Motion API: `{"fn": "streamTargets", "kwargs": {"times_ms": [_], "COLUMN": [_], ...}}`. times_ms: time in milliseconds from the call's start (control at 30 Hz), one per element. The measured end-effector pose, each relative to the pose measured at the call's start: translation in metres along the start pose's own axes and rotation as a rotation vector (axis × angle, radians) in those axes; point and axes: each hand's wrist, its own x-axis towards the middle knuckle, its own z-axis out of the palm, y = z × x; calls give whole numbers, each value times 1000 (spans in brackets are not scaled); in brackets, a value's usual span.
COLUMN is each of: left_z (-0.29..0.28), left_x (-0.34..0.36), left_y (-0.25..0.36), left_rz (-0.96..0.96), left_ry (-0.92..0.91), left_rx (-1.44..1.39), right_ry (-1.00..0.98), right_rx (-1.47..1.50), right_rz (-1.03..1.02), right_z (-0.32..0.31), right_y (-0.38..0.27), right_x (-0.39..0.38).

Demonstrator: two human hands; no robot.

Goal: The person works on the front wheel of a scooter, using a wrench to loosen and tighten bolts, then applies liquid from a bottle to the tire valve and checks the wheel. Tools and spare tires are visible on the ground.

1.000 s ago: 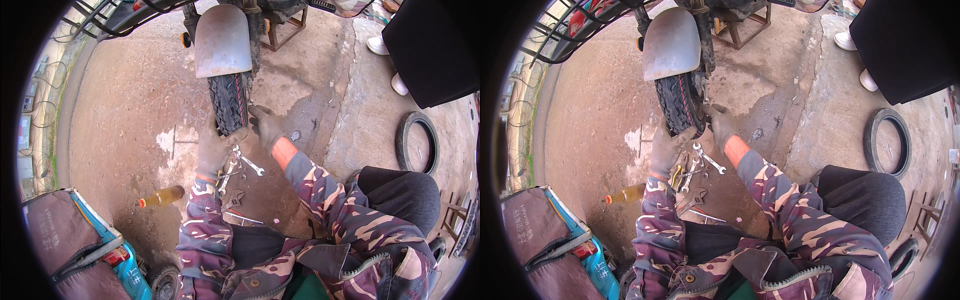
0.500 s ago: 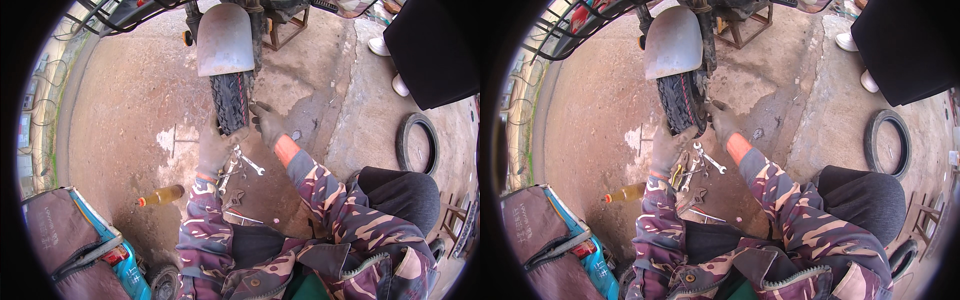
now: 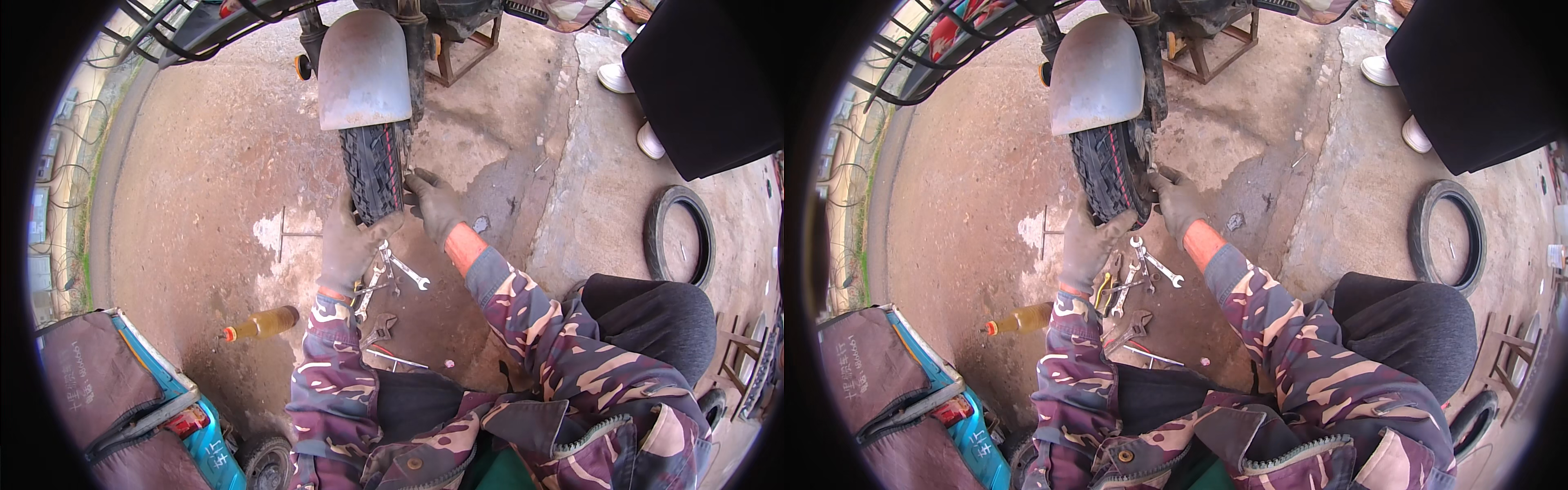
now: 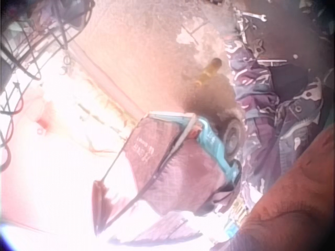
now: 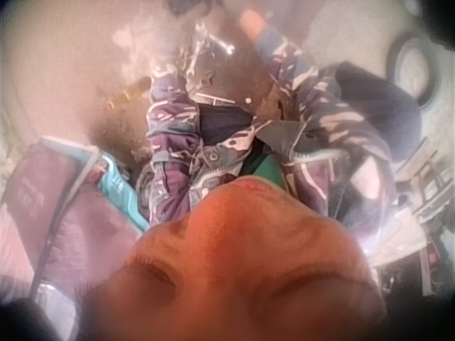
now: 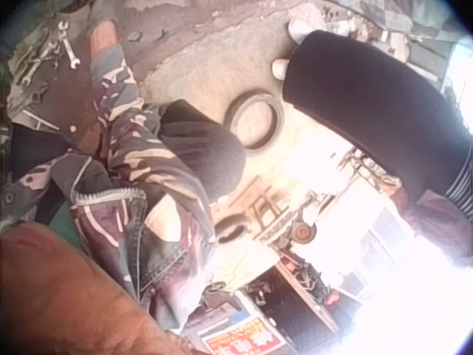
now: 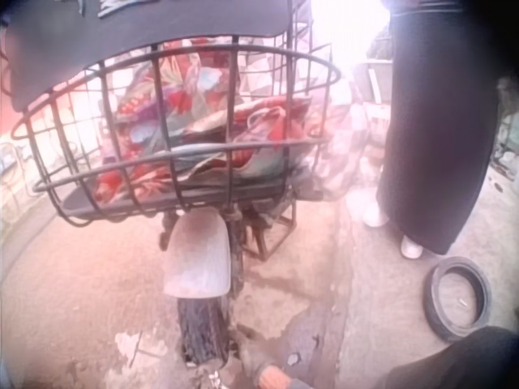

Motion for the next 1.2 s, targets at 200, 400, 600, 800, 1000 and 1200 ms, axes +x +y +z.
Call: {"fn": "streamTargets", "kwargs": {"times_ms": [200,400,600,800,1000,1200], "left_z": [-1,-3,-1,-2,-2,-1], "left_x": [-1,0,0,2,2,7], "left_y": [7,13,3,0,4,-3], "left_rz": [-11,-8,3,-5,-24,18], "left_ry": [1,9,40,-4,12,43], "left_rx": [80,-1,87,37,47,47], "right_ry": [-66,14,-67,-35,-135,-99], "right_rx": [159,46,170,216,285,262], "right_rz": [49,-13,60,60,95,29], "right_z": [-7,1,-4,3,-6,-2], "right_y": [1,5,0,-1,5,11], "right_x": [-1,0,0,-2,6,10]}}
